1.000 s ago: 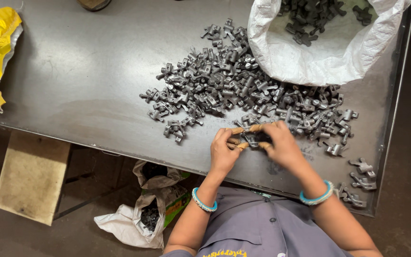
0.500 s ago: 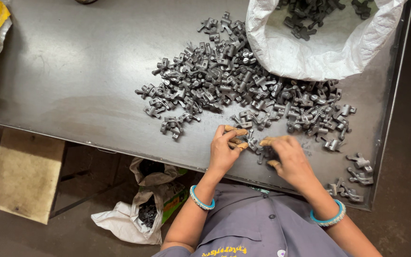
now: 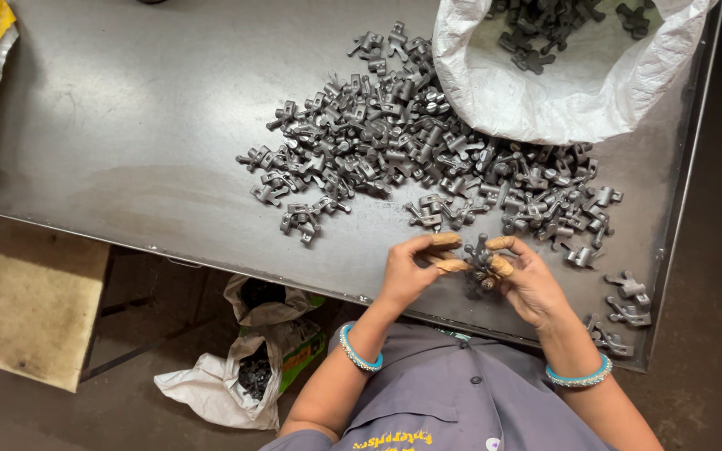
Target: The person stands at a metal table with a large pile of small metal castings. They pick up individual castings one at a time, turn and rub them between their fingers, and set them back down or aside on the table, occasionally reaching toward a sack below the table.
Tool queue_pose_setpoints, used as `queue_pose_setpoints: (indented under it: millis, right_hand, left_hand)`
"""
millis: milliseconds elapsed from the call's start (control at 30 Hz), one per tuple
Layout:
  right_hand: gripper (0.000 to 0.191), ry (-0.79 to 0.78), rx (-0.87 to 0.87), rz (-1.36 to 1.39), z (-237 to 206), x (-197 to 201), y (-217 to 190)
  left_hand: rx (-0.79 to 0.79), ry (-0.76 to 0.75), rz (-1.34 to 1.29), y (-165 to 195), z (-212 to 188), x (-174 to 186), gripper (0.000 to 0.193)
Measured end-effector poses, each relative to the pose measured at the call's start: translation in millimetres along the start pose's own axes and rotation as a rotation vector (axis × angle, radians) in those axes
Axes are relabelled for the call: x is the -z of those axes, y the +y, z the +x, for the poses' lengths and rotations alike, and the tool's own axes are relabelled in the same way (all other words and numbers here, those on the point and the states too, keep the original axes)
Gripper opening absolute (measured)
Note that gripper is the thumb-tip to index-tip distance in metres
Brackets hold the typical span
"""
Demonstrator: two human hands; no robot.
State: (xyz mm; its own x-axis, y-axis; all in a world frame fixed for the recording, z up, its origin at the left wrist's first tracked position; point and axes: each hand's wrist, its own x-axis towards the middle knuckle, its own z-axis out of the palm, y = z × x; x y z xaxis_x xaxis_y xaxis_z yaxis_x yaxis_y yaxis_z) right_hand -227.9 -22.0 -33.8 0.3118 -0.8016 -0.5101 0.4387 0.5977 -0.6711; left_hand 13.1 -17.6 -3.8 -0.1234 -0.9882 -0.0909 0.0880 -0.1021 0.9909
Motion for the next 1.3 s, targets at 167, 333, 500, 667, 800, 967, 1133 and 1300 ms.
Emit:
queue_pose_setpoints:
  millis: [167,333,500,667,800,967,1133,1300]
  right_hand:
    - [0.031,0.005,-0.04,0.037,3.4,-3.3,3.1]
    - [0.035,-0.015,-0.047,-0.017,6.1,-8.4,1.1]
    - [0.04,-0.083,-0.061,-0.172,17.4,-19.4,-14.7]
    - [0.04,-0.107,-0.089,-0.522,32.0,-45.2,-66.7]
    - [0.06,-0.062,0.343,-0.193,37.0,-69.8,-113.4]
    - [0.053,0.062,0.276,-0.89,28.2,-105.8,-94.7]
    - [0.066,0.177,0.901,-1.567,4.4,-124.0,-18.6]
    - [0.045,0.124,0.626,-1.129,16.7,-82.5,4.5]
  left_hand:
    - [0.041,-0.023,-0.222,-33.6,7.6,-6.8,0.044]
    - [0.067,-0.005,-0.216,-44.8,7.1,2.5,0.04]
    - [0.068,0.01,-0.233,-31.3,12.2,14.0,0.041]
    - [-0.039,0.13,0.146,-2.2,18.0,29.4,0.037]
    - [-0.139,0.254,0.375,17.5,22.6,32.9,0.044]
    - [-0.066,0.184,0.347,23.6,33.1,35.3,0.046]
    - [-0.227,0.15,0.599,14.3,47.8,35.4,0.046]
    - [-0.166,0.135,0.626,13.9,46.8,35.4,0.05]
